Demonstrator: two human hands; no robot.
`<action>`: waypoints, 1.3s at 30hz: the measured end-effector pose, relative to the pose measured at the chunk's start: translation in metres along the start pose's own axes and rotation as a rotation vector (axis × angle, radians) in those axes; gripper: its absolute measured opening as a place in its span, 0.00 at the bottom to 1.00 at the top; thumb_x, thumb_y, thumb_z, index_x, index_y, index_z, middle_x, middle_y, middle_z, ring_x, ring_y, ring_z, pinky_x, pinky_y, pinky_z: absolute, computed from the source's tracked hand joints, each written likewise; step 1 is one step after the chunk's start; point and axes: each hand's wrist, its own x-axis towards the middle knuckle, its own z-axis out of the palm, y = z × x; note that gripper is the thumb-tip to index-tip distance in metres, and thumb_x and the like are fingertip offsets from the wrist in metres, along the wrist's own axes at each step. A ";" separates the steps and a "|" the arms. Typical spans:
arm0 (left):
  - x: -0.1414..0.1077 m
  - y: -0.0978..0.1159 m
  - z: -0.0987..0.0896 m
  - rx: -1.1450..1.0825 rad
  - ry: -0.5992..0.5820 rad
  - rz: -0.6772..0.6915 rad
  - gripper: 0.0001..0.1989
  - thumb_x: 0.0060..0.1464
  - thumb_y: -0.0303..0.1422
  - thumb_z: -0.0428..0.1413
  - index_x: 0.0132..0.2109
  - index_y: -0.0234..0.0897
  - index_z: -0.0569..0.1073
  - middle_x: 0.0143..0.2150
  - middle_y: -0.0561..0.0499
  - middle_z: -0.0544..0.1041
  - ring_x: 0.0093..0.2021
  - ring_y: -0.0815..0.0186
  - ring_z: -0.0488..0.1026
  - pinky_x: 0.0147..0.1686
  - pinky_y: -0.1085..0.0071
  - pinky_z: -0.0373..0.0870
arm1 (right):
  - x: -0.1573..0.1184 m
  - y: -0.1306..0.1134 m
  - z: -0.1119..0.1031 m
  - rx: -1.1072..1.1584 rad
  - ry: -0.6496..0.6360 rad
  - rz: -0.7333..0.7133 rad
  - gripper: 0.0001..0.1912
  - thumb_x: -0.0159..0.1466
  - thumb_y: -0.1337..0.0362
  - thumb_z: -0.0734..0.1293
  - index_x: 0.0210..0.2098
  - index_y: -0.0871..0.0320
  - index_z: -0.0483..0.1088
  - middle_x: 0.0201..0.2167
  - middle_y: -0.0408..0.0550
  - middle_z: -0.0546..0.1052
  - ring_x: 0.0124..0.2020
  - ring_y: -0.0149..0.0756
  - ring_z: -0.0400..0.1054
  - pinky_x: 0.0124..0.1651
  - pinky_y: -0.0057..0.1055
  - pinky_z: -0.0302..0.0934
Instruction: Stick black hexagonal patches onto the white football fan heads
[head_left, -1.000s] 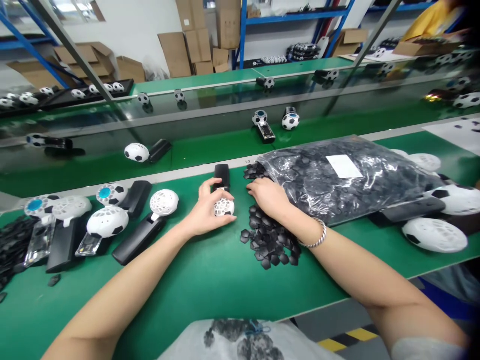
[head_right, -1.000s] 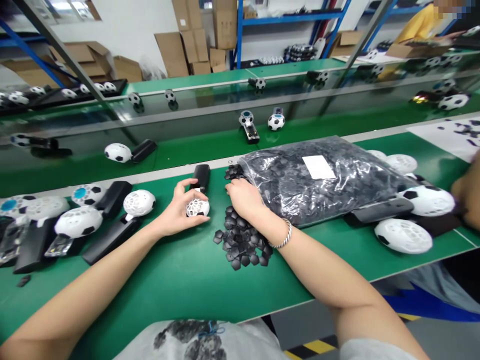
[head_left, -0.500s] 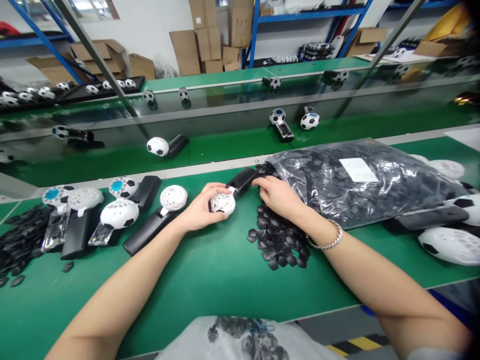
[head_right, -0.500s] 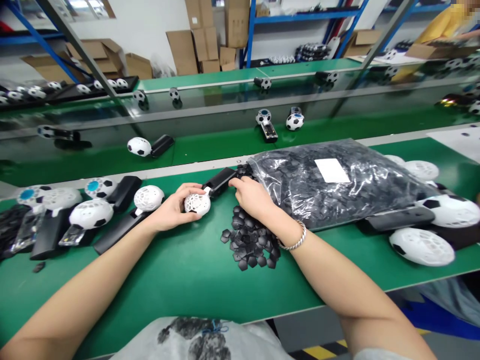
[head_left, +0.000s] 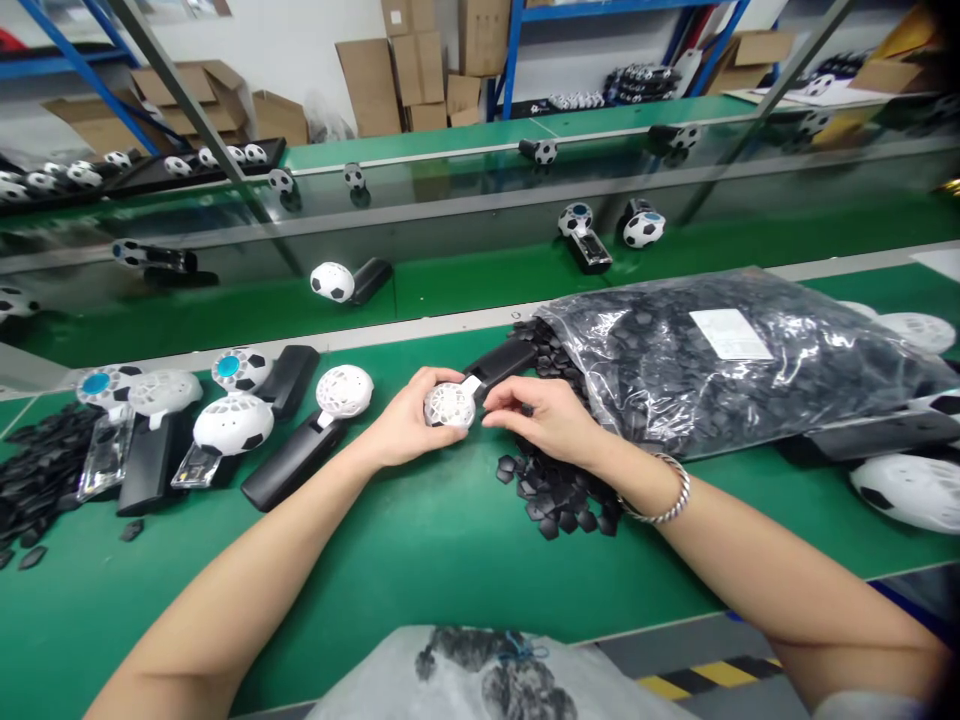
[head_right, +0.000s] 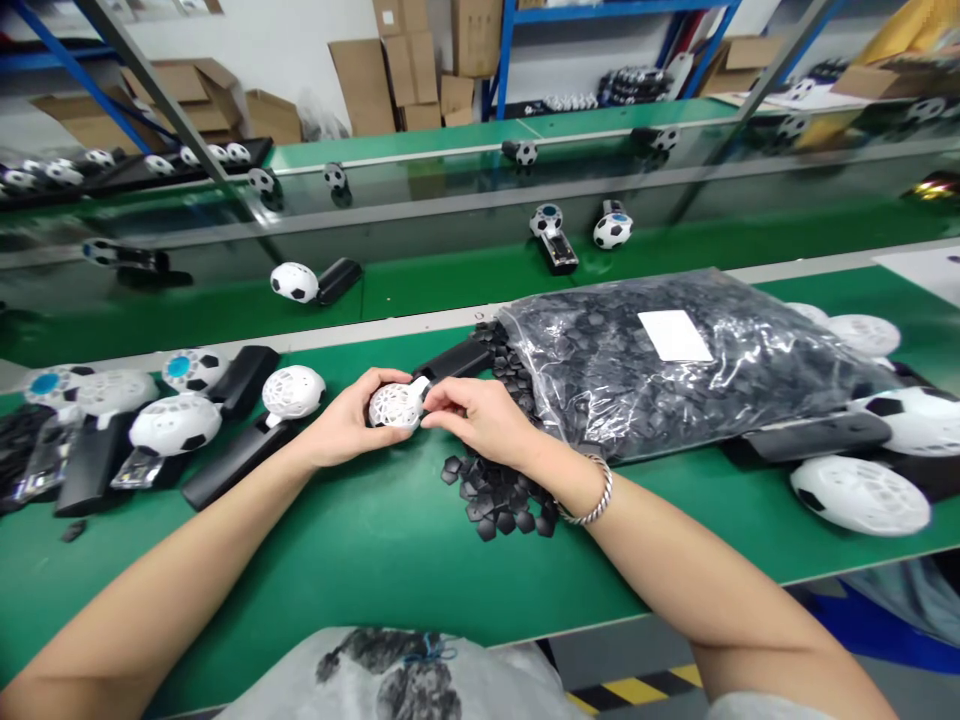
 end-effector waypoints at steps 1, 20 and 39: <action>0.000 0.001 0.000 -0.021 -0.007 -0.016 0.28 0.40 0.30 0.60 0.51 0.37 0.62 0.50 0.46 0.66 0.49 0.58 0.66 0.50 0.60 0.63 | 0.000 -0.001 0.001 0.008 -0.012 0.011 0.03 0.56 0.68 0.68 0.31 0.59 0.73 0.29 0.43 0.76 0.29 0.28 0.69 0.35 0.24 0.62; -0.001 0.009 0.014 0.091 0.075 0.037 0.25 0.42 0.30 0.58 0.49 0.36 0.63 0.46 0.47 0.67 0.45 0.61 0.67 0.45 0.65 0.65 | 0.004 -0.012 0.017 -0.115 -0.018 0.128 0.02 0.57 0.67 0.67 0.28 0.57 0.71 0.28 0.42 0.72 0.31 0.29 0.65 0.35 0.25 0.56; 0.089 0.008 -0.069 -0.136 0.327 -0.089 0.44 0.37 0.42 0.63 0.60 0.41 0.53 0.61 0.40 0.56 0.61 0.50 0.53 0.54 0.58 0.56 | 0.129 0.062 -0.081 -0.614 -0.293 0.188 0.30 0.49 0.51 0.69 0.48 0.56 0.62 0.43 0.51 0.73 0.40 0.44 0.68 0.36 0.32 0.60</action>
